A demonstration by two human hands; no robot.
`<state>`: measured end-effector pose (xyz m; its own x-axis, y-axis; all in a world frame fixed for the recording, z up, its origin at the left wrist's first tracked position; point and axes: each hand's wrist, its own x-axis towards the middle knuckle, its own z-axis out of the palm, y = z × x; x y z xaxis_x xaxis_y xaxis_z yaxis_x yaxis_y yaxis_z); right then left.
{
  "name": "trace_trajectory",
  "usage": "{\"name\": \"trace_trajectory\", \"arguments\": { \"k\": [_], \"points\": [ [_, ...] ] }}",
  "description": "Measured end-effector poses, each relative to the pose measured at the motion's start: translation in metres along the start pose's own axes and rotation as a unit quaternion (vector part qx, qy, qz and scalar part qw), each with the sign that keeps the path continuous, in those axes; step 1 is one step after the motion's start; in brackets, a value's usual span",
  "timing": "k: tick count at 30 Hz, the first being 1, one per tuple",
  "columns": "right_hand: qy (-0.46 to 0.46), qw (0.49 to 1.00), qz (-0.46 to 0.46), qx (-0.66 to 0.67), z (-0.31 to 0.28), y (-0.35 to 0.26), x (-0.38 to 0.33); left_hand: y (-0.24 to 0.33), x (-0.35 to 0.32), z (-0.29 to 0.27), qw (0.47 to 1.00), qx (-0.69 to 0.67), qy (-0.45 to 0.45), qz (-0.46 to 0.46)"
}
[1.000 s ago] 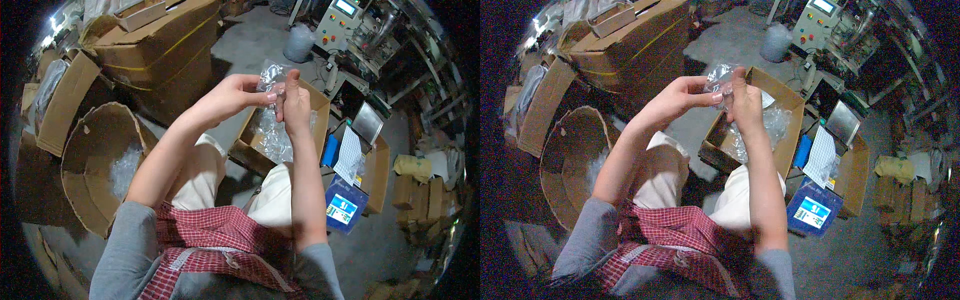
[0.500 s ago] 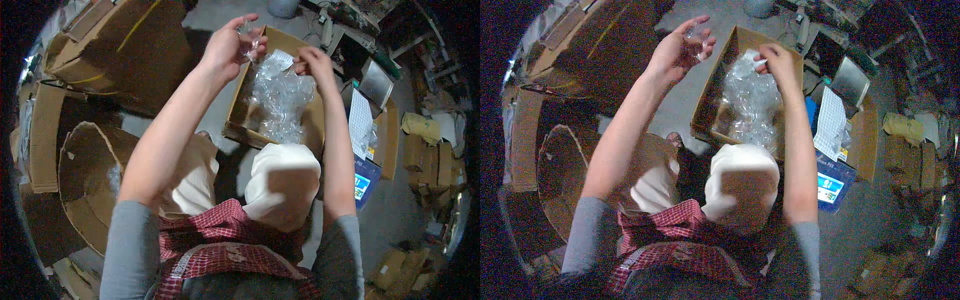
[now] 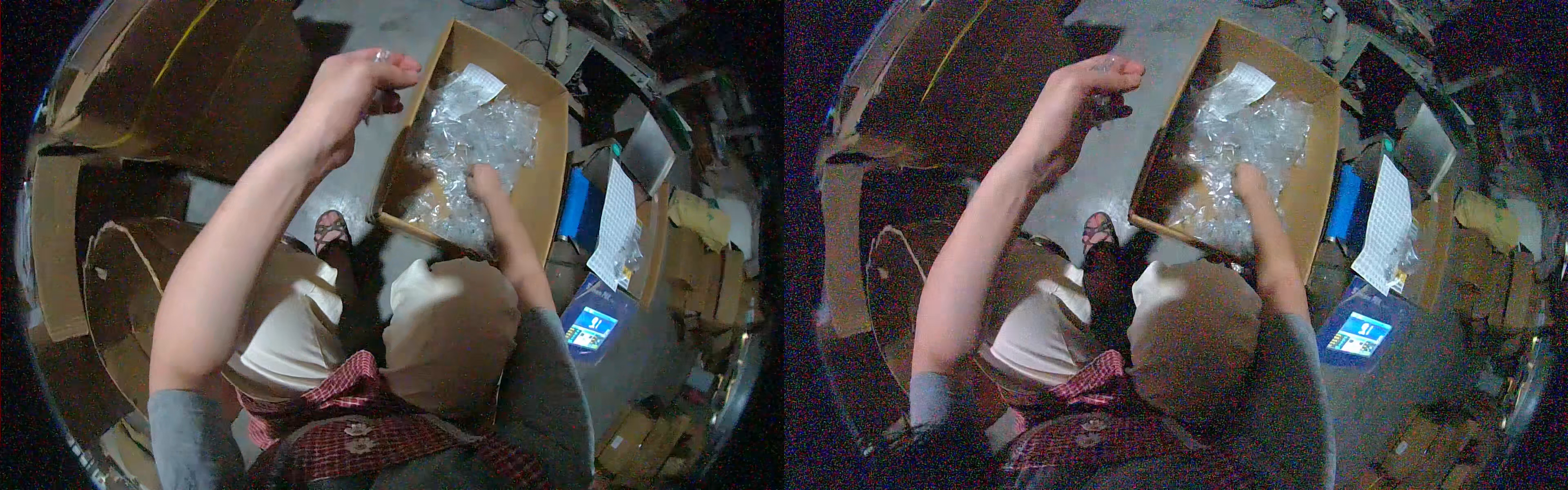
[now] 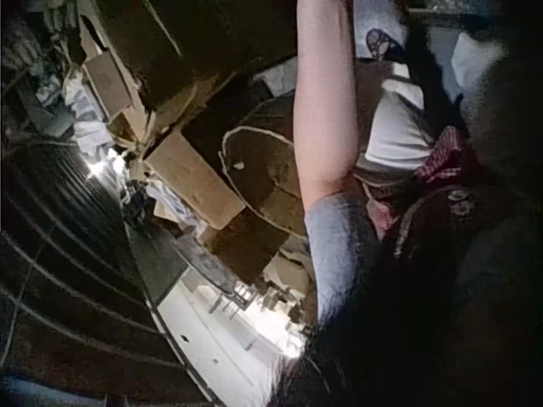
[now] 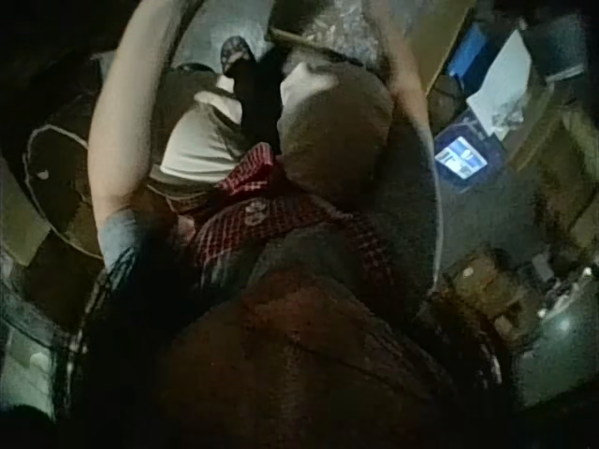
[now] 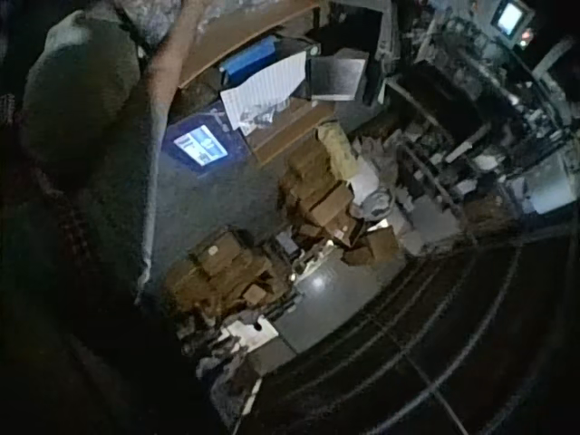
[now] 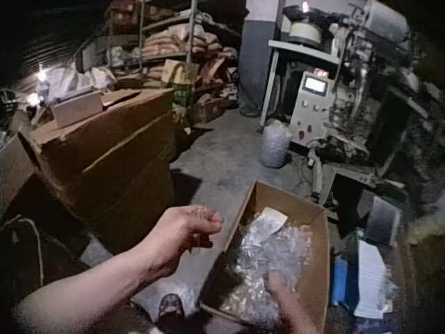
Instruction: The person sorts small metal hardware parts into individual plastic bags by hand, checking each part before bagging it.
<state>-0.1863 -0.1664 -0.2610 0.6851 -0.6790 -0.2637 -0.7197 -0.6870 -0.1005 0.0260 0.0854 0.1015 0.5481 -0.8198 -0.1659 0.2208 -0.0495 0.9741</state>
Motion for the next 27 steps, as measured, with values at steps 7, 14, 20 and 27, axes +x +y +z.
{"name": "trace_trajectory", "arguments": {
  "k": [7, 14, 20, 27],
  "points": [
    [0.021, 0.784, 0.053, 0.619, -0.121, -0.058, -0.051, -0.014, 0.008, -0.019, 0.982, 0.151, -0.076, -0.089],
    [0.031, 0.703, -0.052, 0.708, -0.270, -0.110, -0.134, -0.015, 0.009, -0.011, 0.966, 0.213, -0.119, -0.083],
    [0.002, 0.758, -0.159, 0.633, -0.317, -0.144, -0.175, -0.008, -0.002, 0.005, 0.989, -0.037, -0.141, -0.018],
    [0.044, 0.659, -0.175, 0.730, -0.331, -0.156, -0.175, 0.002, -0.003, 0.001, 0.989, -0.076, -0.125, -0.025]
  ]
}}
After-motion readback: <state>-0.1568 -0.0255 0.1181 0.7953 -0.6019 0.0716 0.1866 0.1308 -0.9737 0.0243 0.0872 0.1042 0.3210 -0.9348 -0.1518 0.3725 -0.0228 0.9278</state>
